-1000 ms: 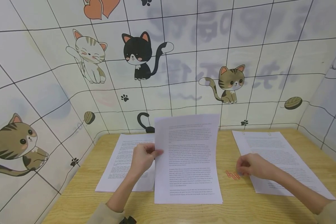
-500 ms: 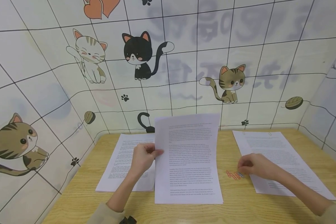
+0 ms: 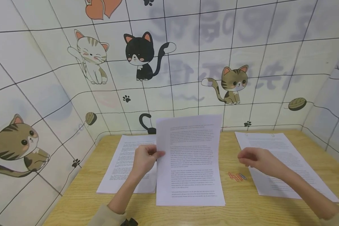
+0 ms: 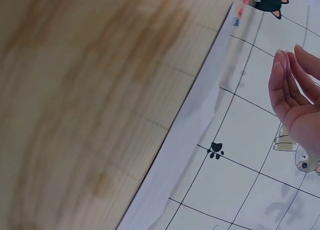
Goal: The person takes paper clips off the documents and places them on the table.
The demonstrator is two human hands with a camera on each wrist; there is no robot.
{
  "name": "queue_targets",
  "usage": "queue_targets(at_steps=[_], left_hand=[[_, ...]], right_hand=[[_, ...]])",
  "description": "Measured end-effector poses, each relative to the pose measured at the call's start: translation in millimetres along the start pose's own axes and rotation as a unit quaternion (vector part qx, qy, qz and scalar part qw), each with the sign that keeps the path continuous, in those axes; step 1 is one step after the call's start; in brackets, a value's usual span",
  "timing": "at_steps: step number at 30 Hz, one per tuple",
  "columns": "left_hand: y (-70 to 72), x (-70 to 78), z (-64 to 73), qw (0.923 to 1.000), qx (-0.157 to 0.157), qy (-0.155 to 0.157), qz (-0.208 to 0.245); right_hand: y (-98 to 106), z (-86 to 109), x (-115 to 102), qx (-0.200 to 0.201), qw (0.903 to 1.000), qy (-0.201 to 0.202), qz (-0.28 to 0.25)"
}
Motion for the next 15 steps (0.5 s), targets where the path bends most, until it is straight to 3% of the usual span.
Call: queue_targets(at_steps=[6,15], left_hand=[[-0.8,1.4,-0.1,1.0,0.001,-0.002,-0.007],[-1.4,0.6,0.4,1.0,-0.001,0.001,0.0]], right_hand=[[7,-2.0,-17,0.044,0.9989,0.013,-0.013],[5,-4.4,-38,0.071,0.9957,0.03,-0.052]])
Point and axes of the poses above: each hand's wrist, its own z-axis away from the middle knuckle, its own y-axis out of the back of the hand, x = y × z, the point moved 9 cm from there along -z, towards the middle knuckle, and after that the axes turned 13 degrees about x, right-handed, at the moved point
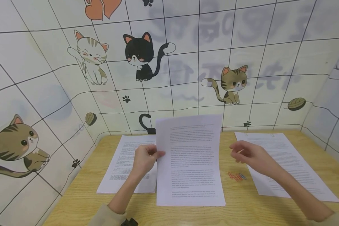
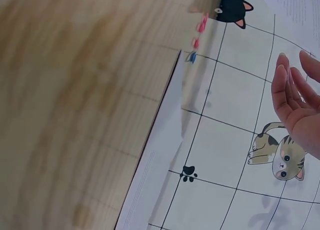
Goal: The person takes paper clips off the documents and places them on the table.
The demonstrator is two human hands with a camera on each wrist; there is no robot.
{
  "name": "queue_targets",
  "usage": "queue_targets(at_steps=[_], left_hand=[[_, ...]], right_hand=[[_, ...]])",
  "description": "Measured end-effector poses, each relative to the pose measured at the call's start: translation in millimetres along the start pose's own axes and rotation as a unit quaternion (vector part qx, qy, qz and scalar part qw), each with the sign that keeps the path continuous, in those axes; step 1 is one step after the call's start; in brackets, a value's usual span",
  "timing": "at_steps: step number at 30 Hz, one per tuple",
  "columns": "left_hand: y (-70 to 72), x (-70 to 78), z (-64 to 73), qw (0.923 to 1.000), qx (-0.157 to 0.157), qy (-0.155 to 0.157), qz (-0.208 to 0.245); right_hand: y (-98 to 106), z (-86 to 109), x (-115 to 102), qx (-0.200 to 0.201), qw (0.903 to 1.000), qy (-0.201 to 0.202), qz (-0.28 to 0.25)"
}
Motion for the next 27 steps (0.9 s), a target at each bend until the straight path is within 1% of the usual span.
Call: queue_targets(at_steps=[7,15,20,22,27], left_hand=[[-0.3,-1.5,0.3,0.9998,-0.001,0.014,0.014],[0.1,-2.3,0.3,0.9996,0.0,0.019,0.019],[0.1,-3.7,0.6,0.9993,-0.001,0.025,0.026],[-0.1,-3.8,0.5,0.9993,-0.003,0.025,0.029],[0.0,-3.3,-1.1,0.9997,0.0,0.014,0.022]], right_hand=[[-9,-5.5,-13,0.009,0.9992,0.007,-0.04],[-24,-9.9,-24,-0.008,0.9968,-0.002,-0.079],[-31,-11.4,-27,-0.017,0.9944,0.003,-0.104],[-33,-12.1,-27,-0.02,0.9935,0.004,-0.112],[-35,-13.4,-29,-0.023,0.9926,-0.006,-0.119]])
Point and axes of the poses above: each hand's wrist, its own z-axis away from the middle knuckle, its own y-axis out of the back of the hand, x = y × z, the point moved 9 cm from there along -z, towards the middle knuckle, and after that the axes turned 13 degrees about x, right-handed, at the moved point
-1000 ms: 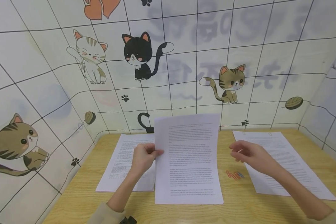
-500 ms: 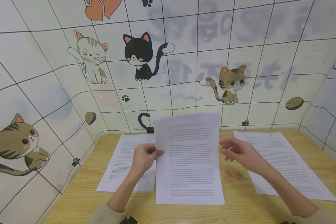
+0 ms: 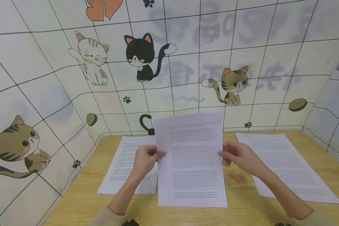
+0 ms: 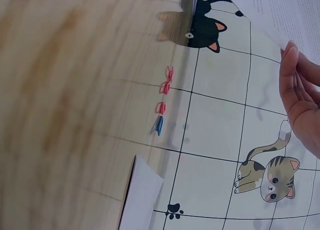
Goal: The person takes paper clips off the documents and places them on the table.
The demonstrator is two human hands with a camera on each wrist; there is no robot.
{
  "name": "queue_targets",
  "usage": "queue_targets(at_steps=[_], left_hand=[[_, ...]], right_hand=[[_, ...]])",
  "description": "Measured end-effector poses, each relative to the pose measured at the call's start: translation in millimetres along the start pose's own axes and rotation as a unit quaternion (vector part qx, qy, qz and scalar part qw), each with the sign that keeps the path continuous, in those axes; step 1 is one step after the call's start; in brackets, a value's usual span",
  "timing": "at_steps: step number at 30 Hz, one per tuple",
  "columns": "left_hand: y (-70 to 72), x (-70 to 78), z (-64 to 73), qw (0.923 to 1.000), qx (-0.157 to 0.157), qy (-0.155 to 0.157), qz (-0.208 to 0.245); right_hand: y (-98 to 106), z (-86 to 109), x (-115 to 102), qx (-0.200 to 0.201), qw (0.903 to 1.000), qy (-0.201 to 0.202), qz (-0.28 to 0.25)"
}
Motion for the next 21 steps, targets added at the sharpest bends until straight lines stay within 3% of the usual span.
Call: queue_targets(at_steps=[21], left_hand=[[-8.6,9.0,-5.6,0.9993,0.015,-0.033,-0.002]], right_hand=[[15,-17.6,10,0.04,0.9978,-0.032,0.041]])
Point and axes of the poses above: each hand's wrist, its own z-axis away from the middle knuckle, its own y-axis out of the back of the hand, x = y × z, the point moved 9 cm from there along -z, towards the middle knuckle, and after that the axes turned 13 degrees about x, right-handed, at the moved point
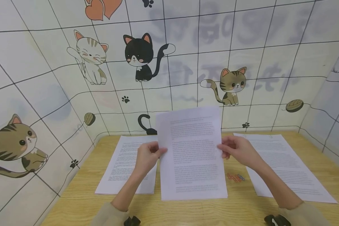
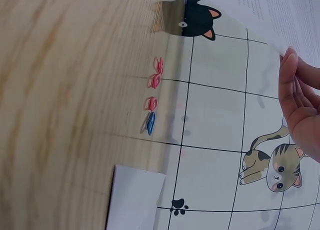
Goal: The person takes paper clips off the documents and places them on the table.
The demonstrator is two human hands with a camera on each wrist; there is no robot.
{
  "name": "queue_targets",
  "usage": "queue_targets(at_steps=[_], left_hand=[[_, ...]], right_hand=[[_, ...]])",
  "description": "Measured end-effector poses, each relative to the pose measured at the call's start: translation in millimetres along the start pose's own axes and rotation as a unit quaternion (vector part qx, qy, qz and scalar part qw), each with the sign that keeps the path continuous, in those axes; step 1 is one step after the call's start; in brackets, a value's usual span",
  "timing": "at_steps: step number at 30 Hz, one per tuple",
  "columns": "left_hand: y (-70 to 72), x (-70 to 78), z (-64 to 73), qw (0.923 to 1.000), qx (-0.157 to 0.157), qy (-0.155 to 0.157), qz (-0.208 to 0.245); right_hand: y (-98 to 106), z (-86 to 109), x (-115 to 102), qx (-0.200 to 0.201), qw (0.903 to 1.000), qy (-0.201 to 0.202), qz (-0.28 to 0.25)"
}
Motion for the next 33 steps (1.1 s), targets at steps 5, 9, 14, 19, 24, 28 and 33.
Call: queue_targets(at_steps=[5,9,14,19,24,28,33], left_hand=[[-6.6,-5.0,-6.0,0.9997,-0.016,0.01,-0.013],[-10.7,-9.5,-11.9,0.9993,-0.025,0.007,-0.026],[-16.6,-15.6,-19.0,0.9986,-0.035,0.005,-0.04],[-23.0,-21.8,-23.4,0.9963,-0.05,0.006,-0.07],[-28.9,-32.6,-26.8,0.9925,-0.066,0.017,-0.101],[-31.8,-39.4,-29.5,0.9902,-0.069,0.031,-0.118],[-34.8,-49.9,-33.9,0.9868,-0.069,0.042,-0.14]], right_hand=[[-3,-8.2,8,0.0,1.0,-0.002,0.008],[-6,-13.7,13,-0.007,0.9999,-0.004,0.012],[-9,-18.8,15,-0.018,0.9994,-0.005,0.029],[-14,-24.5,20,-0.03,0.998,-0.016,0.053],[-24,-31.1,28,-0.047,0.9965,-0.036,0.059],[-31,-35.6,35,-0.055,0.9959,-0.05,0.051],[-39,-39.2,46,-0.068,0.9941,-0.067,0.052]])
Point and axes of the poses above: each hand's wrist, its own z-axis away from the middle knuckle, its own y-axis out of the back of the hand, x = y × z, the point moved 9 cm from there along -z, towards the middle knuckle, and after that the axes turned 13 degrees about x, right-handed, at the moved point
